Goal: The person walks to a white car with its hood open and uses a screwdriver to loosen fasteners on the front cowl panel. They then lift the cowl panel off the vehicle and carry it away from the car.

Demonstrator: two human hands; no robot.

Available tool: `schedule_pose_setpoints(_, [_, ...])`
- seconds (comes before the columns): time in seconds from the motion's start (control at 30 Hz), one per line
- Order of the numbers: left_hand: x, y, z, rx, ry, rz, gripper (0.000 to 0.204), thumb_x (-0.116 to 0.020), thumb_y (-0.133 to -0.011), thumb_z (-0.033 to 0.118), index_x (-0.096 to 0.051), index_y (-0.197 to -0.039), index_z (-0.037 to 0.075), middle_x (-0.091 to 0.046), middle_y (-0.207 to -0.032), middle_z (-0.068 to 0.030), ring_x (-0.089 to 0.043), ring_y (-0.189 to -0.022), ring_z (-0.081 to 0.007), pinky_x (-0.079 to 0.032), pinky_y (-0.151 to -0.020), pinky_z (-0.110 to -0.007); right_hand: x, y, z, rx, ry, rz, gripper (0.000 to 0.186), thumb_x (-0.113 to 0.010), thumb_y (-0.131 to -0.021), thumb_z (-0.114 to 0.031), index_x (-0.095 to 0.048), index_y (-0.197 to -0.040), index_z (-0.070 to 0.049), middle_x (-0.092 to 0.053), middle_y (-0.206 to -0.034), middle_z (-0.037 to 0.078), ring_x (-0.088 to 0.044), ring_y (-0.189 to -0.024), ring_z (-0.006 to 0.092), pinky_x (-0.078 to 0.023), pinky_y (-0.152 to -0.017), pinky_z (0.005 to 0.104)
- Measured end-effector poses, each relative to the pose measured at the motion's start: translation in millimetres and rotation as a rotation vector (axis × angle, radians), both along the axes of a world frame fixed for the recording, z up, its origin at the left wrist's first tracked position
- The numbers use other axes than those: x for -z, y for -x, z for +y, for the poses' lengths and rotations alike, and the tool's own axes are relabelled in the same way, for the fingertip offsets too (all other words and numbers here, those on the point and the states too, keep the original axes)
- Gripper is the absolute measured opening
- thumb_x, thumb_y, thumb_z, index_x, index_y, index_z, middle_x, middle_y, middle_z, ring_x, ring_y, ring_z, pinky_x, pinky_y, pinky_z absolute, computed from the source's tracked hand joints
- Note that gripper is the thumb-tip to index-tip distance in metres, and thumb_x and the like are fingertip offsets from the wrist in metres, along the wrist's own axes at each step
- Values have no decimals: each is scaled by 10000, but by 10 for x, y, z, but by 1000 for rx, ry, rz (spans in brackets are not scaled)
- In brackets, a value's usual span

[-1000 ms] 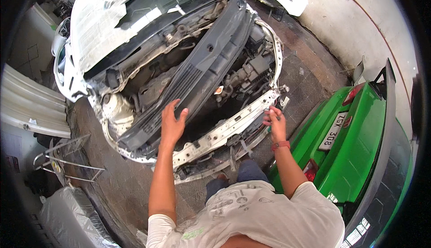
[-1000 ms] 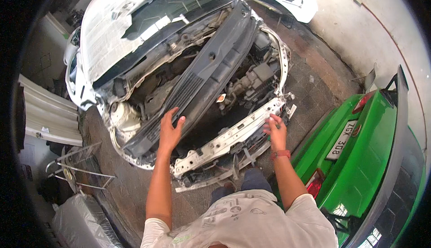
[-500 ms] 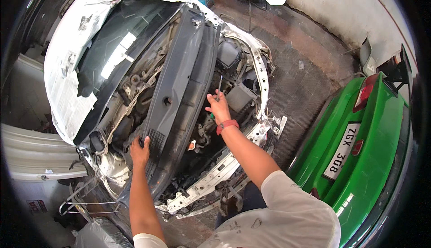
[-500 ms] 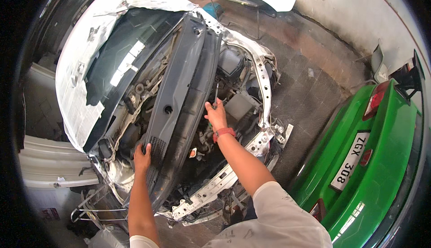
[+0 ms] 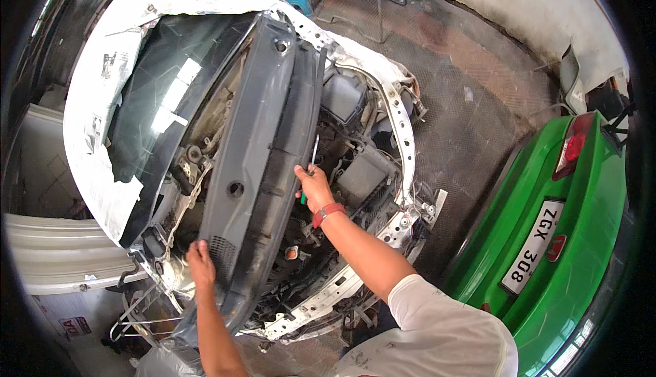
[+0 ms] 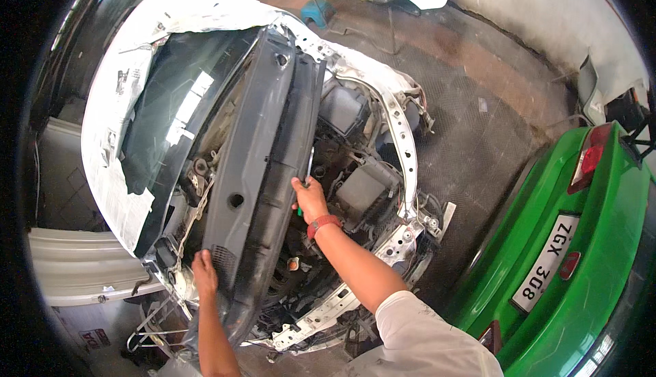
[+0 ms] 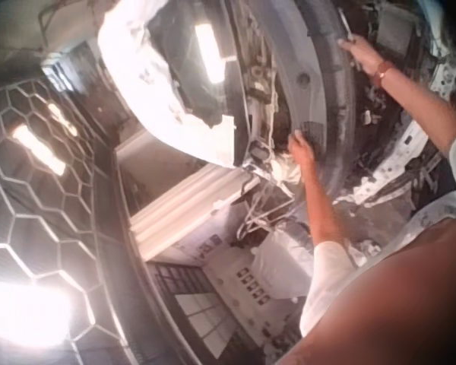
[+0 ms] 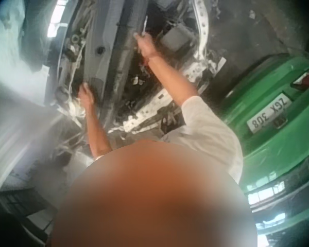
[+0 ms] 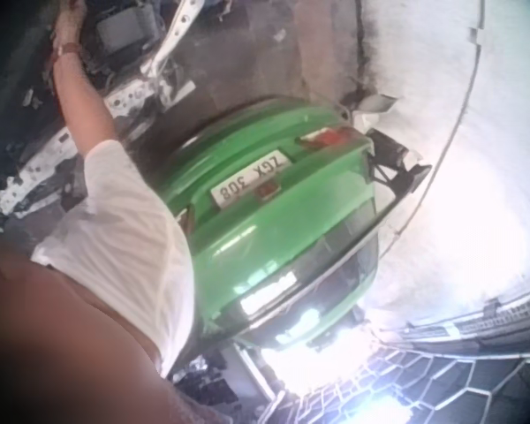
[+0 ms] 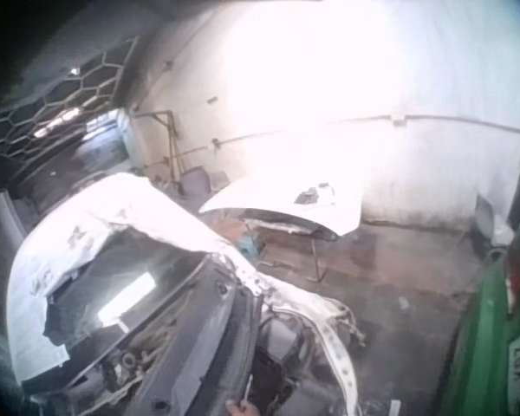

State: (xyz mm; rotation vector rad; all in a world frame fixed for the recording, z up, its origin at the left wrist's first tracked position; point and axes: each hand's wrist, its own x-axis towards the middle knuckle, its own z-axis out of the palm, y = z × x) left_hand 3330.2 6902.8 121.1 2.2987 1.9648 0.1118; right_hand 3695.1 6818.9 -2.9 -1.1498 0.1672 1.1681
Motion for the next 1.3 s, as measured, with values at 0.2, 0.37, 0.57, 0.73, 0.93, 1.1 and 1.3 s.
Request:
schedule_pose_setpoints(0.2, [-1117,-302,300,61,-346,153,565,-490,-1071,485,-691,-1067,-42,-694,-997,-291,-644,-934,-493,-490,-818,-542,-660,5,118,-16,-288,32,256,-687,-1008,-255,-584,-1152,-71,-618,-925,0,-595,-717,116,-506,-475,286])
schedule_pose_setpoints(0.37, [-1856,-502,696,60,-339,216,604,-477,-1068,532,-708,-1154,-20,-698,-1017,-317,-666,-975,-492,-502,-833,-532,-1105,49,332,8,-329,86,222,-691,-1005,-231,-582,-1092,-59,-595,-873,-2,-580,-650,108,-522,-456,277])
schedule_pose_setpoints(0.57, [-2462,-803,821,187,-516,350,593,-502,-1060,522,-704,-1142,-29,-695,-1030,-289,-659,-973,-471,-504,-833,-519,-1154,84,468,-46,-326,128,241,-715,-991,-266,-566,-1008,-77,-539,-806,-19,-537,-620,95,-513,-453,289])
schedule_pose_setpoints(0.73, [-2467,-838,544,253,-680,540,576,-633,-992,498,-679,-1180,-44,-688,-1054,-256,-658,-987,-449,-510,-853,-512,-1036,169,463,-62,-246,117,305,-677,-1003,-306,-544,-993,-32,-553,-757,21,-585,-612,139,-517,-467,302])
schedule_pose_setpoints(0.93, [-1829,-605,310,166,-587,467,601,-678,-951,519,-672,-1195,-30,-684,-1065,-259,-652,-1001,-450,-508,-858,-519,-747,110,320,-122,-174,23,261,-677,-1013,-272,-549,-972,-49,-550,-748,1,-563,-563,115,-515,-472,284])
schedule_pose_setpoints(1.1, [-1175,-289,341,111,-429,353,613,-638,-974,540,-653,-1217,-23,-669,-1045,-269,-635,-992,-473,-493,-853,-536,-510,6,66,-293,-117,-61,314,-657,-1025,-308,-589,-1132,-20,-658,-922,69,-683,-771,166,-529,-506,288])
schedule_pose_setpoints(1.3, [-567,26,494,122,-244,191,729,-599,-977,600,-605,-1310,-49,-657,-1164,-298,-603,-1114,-485,-467,-976,-511,-255,-250,-1209,-155,-114,-27,487,-654,-1034,-314,-526,-1412,-35,-699,-1242,207,-746,-947,240,-550,-574,308])
